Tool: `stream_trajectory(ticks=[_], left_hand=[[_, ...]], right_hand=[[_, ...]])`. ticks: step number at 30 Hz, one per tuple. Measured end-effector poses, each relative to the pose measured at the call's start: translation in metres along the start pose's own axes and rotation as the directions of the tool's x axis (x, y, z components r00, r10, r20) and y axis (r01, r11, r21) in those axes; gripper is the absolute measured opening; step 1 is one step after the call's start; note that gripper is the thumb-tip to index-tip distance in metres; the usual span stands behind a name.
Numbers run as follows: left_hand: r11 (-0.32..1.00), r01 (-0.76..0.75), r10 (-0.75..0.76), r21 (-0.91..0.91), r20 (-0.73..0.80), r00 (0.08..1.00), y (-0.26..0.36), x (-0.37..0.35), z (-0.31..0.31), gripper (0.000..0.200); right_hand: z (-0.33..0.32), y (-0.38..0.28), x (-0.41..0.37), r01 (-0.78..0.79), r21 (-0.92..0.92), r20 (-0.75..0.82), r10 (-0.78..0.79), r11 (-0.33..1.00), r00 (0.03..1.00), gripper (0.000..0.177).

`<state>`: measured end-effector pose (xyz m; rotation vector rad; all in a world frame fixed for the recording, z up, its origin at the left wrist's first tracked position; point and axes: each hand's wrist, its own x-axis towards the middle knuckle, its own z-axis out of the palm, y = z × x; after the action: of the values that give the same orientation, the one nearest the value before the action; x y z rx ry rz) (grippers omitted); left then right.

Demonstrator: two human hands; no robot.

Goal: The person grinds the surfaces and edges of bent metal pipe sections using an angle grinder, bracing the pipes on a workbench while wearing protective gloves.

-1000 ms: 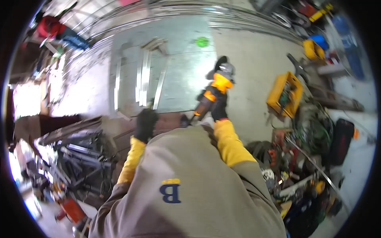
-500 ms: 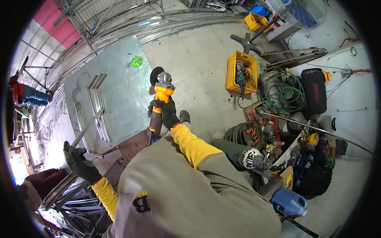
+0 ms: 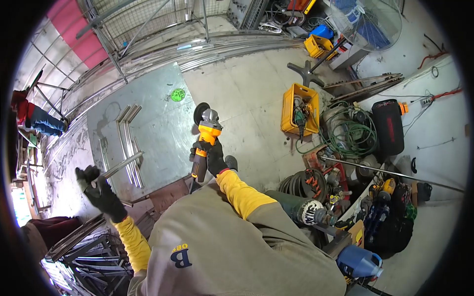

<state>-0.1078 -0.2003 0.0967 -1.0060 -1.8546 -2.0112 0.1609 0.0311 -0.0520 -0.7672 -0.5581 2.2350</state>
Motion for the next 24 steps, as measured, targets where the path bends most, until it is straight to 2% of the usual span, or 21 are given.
stream_trajectory(ticks=[3,6,7,8,10,12,14,16,18,20,21,22,23,24], left_hand=[[0.929,0.370,-0.370,-0.018,-0.005,0.929,-0.030,-0.017,0.014,0.041],[0.904,0.427,-0.428,-0.026,-0.045,0.903,-0.029,-0.027,0.024,0.045],[0.891,0.453,-0.453,0.007,-0.029,0.891,-0.029,-0.024,0.020,0.058],[0.891,0.454,-0.454,0.005,-0.027,0.891,-0.026,-0.022,0.014,0.058],[0.852,0.502,-0.512,-0.151,-0.040,0.858,-0.014,-0.011,0.001,0.062],[0.870,0.480,-0.481,-0.110,0.022,0.877,-0.012,-0.003,-0.026,0.068],[0.936,0.348,-0.338,-0.051,0.141,0.931,-0.018,-0.002,-0.049,0.055],[0.926,0.373,-0.361,-0.050,0.164,0.918,-0.004,-0.002,-0.038,0.051],[0.917,0.396,-0.382,-0.050,0.184,0.906,0.017,0.000,-0.026,0.050],[0.844,0.537,-0.511,-0.004,0.300,0.805,0.039,0.005,-0.019,0.050],[0.839,0.544,-0.516,0.030,0.363,0.776,0.044,0.008,-0.016,0.049],[0.840,0.542,-0.515,0.030,0.360,0.778,0.046,0.007,-0.011,0.049],[0.781,0.621,-0.594,0.069,0.387,0.705,0.047,0.007,-0.003,0.047],[0.715,0.691,-0.666,0.112,0.412,0.622,0.047,0.005,0.001,0.046]], right_hand=[[0.000,0.002,0.001,0.000,-0.017,-0.018,0.000,1.000,1.000,0.039],[0.001,0.000,0.001,0.011,-0.021,-0.025,-0.011,1.000,1.000,0.039],[0.001,0.000,0.001,0.005,-0.022,-0.027,-0.006,1.000,1.000,0.039],[0.000,0.001,0.001,-0.003,-0.022,-0.030,0.002,1.000,1.000,0.038],[0.000,0.001,0.001,0.002,-0.024,-0.026,-0.003,1.000,1.000,0.039],[-0.002,0.002,0.002,0.002,0.014,-0.007,-0.002,1.000,1.000,0.041],[-0.006,0.004,0.004,-0.001,0.003,-0.006,0.001,1.000,1.000,0.042],[-0.006,0.004,0.004,-0.011,-0.010,-0.004,0.011,1.000,1.000,0.042],[-0.003,0.003,0.003,-0.012,0.042,-0.035,0.014,0.999,0.999,0.034],[-0.005,0.003,0.004,-0.023,0.048,-0.028,0.024,0.999,0.999,0.034],[-0.007,0.005,0.005,-0.020,0.045,-0.029,0.021,0.999,0.999,0.034],[-0.006,0.004,0.004,-0.017,0.043,-0.031,0.018,0.999,0.999,0.034],[-0.015,0.009,0.008,-0.005,0.012,-0.001,0.005,1.000,1.000,0.042],[-0.014,0.009,0.008,-0.004,0.014,0.002,0.004,1.000,1.000,0.042]])
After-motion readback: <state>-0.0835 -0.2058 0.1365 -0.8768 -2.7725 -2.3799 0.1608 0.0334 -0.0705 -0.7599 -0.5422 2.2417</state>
